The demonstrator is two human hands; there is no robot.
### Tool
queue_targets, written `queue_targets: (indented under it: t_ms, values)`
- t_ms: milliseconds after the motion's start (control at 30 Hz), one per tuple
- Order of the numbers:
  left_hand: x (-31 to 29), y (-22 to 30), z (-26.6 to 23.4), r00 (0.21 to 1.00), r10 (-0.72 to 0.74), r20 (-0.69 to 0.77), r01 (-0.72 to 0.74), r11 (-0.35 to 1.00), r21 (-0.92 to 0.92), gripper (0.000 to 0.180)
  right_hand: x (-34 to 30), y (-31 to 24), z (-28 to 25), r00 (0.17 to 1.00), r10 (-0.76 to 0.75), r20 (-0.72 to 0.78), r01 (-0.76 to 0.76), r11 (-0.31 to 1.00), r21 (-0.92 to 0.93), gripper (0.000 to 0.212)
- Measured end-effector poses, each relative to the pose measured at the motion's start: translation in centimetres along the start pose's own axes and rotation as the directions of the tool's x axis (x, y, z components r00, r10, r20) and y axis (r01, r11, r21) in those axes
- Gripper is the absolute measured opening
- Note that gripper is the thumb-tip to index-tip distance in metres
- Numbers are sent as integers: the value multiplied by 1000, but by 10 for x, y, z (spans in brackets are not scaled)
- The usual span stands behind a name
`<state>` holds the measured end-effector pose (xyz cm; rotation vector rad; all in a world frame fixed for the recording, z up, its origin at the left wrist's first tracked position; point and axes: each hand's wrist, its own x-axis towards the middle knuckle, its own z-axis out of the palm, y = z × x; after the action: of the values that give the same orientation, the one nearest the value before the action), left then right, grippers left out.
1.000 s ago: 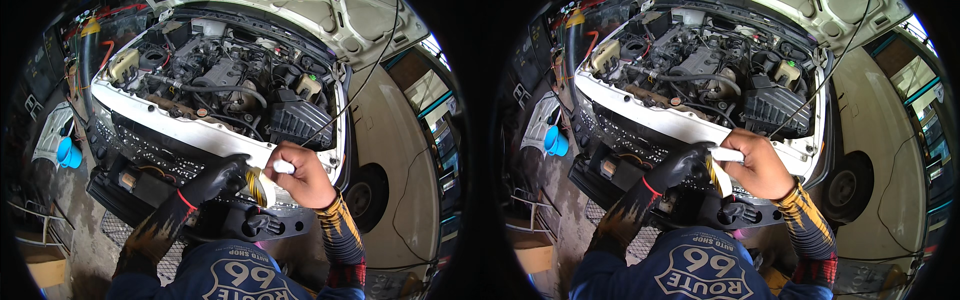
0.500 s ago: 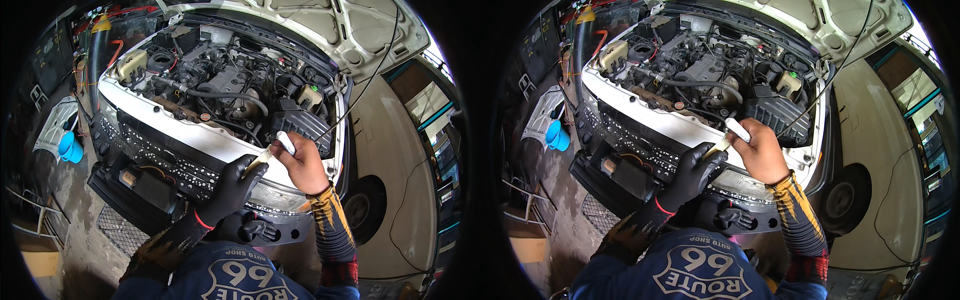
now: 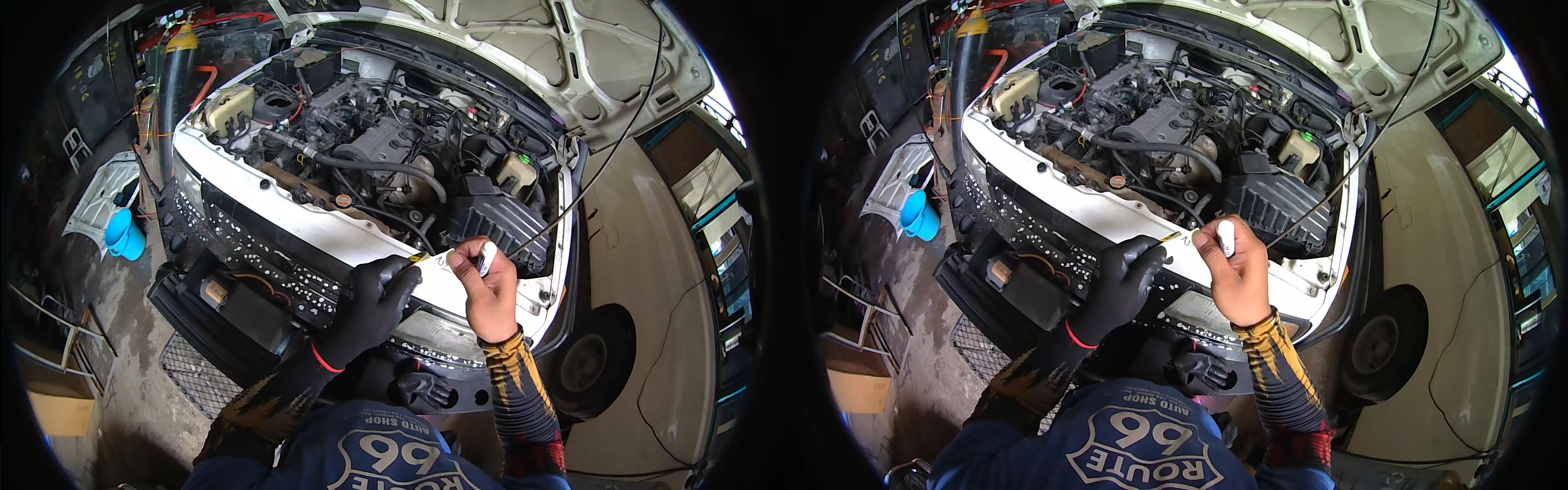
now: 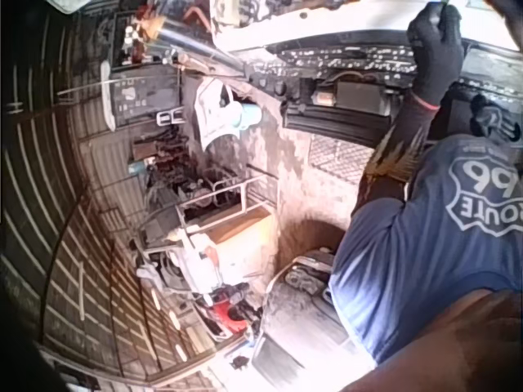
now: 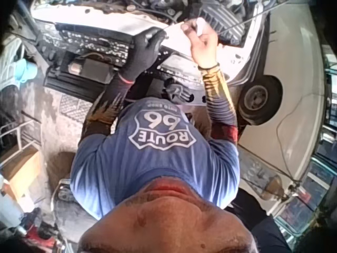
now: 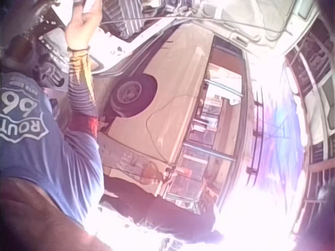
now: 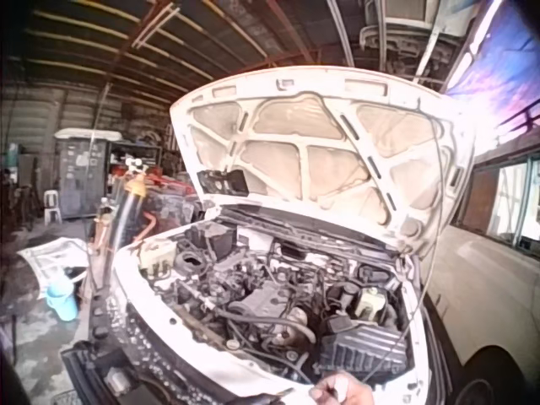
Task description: The person labels wires in a car engine bay using a marker and tape. They write on small pieces of tape, then attach the labeled tape to specific wires within the engine compartment.
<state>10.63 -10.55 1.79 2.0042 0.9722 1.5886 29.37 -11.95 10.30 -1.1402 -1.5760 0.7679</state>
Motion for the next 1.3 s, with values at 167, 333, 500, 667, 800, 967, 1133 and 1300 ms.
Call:
queue_targets:
  t_ms: [167, 333, 500, 667, 800, 967, 1133, 1300]
  values:
    - [10, 3, -18, 952, 303, 40, -303, 920, 246, 26, 3, 18, 2, 984, 171, 47, -176, 928, 329, 12]
    - [6, 2, -14, 973, -228, 42, 232, 958, -169, 13, 7, 23, 25, 990, -111, -90, 124, 981, 149, 15]
    - [-4, -55, -51, 984, -143, -107, 161, 969, 189, 20, 1, 4, 28, 838, -261, -480, 393, 897, 199, 19]
    - [29, -134, -131, 974, 128, -189, 14, 793, 609, 17, 48, 25, -1, 928, -308, -210, 355, 900, 252, 20]
    - [68, -181, -145, 970, 242, -29, -133, 623, 771, 22, 110, 74, 13, 982, -43, -183, 153, 748, 646, 23]
    - [62, -221, -129, 980, 169, 104, -189, 628, 755, 26, 162, 119, 12, 971, 118, -209, 49, 756, 653, 25]
    - [56, -218, -127, 995, -2, 99, -77, 618, 783, 35, 191, 157, 18, 953, 229, -198, -48, 759, 649, 25]
    - [98, -179, -113, 978, 198, 62, -179, 655, 734, 46, 231, 181, 2, 896, 233, -377, 78, 755, 651, 21]
